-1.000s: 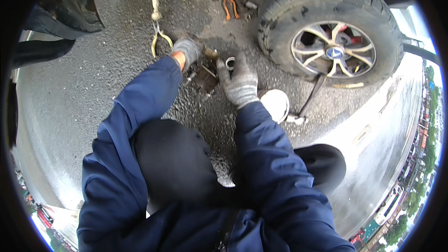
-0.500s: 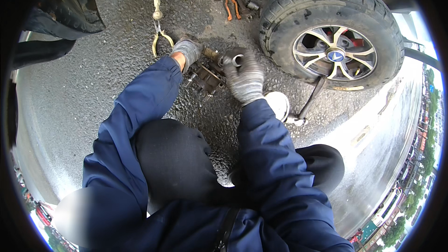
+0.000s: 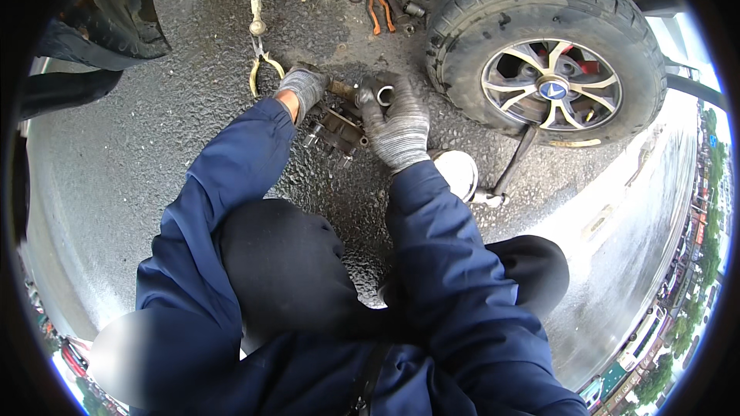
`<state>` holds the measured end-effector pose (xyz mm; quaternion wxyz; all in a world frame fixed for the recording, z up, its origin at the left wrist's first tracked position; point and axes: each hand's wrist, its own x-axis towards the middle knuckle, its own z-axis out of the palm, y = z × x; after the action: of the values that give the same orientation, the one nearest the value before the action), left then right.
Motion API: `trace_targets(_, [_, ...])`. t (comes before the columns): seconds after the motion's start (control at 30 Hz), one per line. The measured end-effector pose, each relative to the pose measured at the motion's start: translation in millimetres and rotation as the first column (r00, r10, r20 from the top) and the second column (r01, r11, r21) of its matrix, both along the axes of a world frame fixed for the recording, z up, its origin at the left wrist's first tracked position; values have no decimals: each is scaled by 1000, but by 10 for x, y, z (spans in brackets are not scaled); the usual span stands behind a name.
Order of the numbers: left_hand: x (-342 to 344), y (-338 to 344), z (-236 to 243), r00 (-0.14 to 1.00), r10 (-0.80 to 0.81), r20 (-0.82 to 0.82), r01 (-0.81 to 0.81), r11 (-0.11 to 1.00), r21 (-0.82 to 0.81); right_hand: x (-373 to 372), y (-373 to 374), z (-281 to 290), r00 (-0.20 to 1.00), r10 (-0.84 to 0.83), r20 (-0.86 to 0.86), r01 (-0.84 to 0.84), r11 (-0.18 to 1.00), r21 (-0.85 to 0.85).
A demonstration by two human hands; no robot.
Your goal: The person moves through a cluttered workshop, puts on gloves, and picks up a brake assembly and a small container. They walk outside to a white car with a removed wheel, then kneel and apply a substance from the container to the brake assembly using a brush.
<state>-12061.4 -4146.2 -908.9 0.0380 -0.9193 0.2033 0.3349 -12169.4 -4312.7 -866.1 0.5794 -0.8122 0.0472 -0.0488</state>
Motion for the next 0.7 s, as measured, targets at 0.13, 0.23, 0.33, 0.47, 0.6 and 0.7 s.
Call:
trace_targets(0.13, [17, 33, -172, 996, 84, -26, -87, 986, -143, 29, 15, 24, 948, -4, -319, -99, 946, -308])
trace_targets(0.23, [41, 49, -343, 955, -181, 236, 192, 981, -22, 51, -5, 20, 997, -11, -80, -10, 966, -257])
trace_targets(0.33, [33, 73, -409, 996, 54, 66, -41, 980, -193, 69, -20, 15, 995, -99, 32, 97, 993, 69])
trace_targets(0.47, [15, 67, -317, 990, -65, 124, 72, 996, -52, 48, -58, -16, 962, 3, -273, -147, 849, -508])
trace_targets(0.6, [-12, 44, -197, 975, -202, 95, 195, 978, 76, 79, -45, -67, 994, -112, -3, 111, 990, -89])
trace_targets(0.7, [-18, 45, -154, 997, 75, -6, -75, 992, -99, 107, -51, -80, 970, -27, -240, -48, 953, -300])
